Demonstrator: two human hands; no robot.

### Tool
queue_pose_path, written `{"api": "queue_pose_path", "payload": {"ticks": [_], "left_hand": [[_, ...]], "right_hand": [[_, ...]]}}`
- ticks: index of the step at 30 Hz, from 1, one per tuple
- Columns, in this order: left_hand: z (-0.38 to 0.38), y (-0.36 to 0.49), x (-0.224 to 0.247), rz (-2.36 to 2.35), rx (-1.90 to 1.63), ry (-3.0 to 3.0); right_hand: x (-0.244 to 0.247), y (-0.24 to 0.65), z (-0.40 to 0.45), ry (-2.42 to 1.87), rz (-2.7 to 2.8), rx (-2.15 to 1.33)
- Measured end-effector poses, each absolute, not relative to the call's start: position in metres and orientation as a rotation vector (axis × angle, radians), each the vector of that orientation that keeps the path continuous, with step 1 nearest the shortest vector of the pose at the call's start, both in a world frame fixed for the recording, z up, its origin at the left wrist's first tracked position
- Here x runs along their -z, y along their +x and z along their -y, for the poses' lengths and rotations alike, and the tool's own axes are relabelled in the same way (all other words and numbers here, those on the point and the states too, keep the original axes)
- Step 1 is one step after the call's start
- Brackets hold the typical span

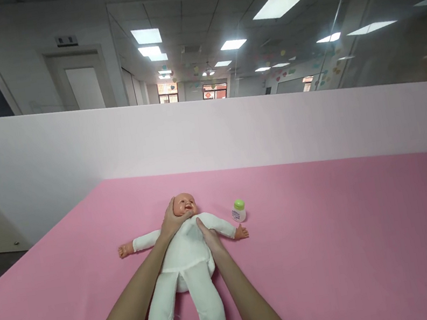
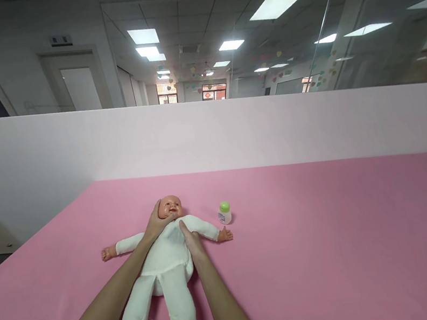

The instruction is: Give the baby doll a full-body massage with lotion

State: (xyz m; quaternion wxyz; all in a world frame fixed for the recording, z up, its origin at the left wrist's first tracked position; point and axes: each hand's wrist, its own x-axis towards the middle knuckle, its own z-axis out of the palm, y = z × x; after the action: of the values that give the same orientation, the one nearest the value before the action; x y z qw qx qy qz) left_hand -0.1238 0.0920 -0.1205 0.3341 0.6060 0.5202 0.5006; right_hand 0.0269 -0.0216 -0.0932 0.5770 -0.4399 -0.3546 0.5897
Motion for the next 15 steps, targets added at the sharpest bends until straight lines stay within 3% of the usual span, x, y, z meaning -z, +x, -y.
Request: {"api": "queue_pose_path", "payload": {"ticks": [9, 15], "left_hand": [[-0.081, -0.111, 0.089, -1.093, -1.523, 1.191], [-0.068, -0.094, 0.037, -0.771, -1.689, 0.998]], "right_hand": [[0.034, 0.024, 0.035, -1.045, 1.069, -1.192], [-0.034, 0.030, 0.043, -1.261, 1.296, -1.034]]}}
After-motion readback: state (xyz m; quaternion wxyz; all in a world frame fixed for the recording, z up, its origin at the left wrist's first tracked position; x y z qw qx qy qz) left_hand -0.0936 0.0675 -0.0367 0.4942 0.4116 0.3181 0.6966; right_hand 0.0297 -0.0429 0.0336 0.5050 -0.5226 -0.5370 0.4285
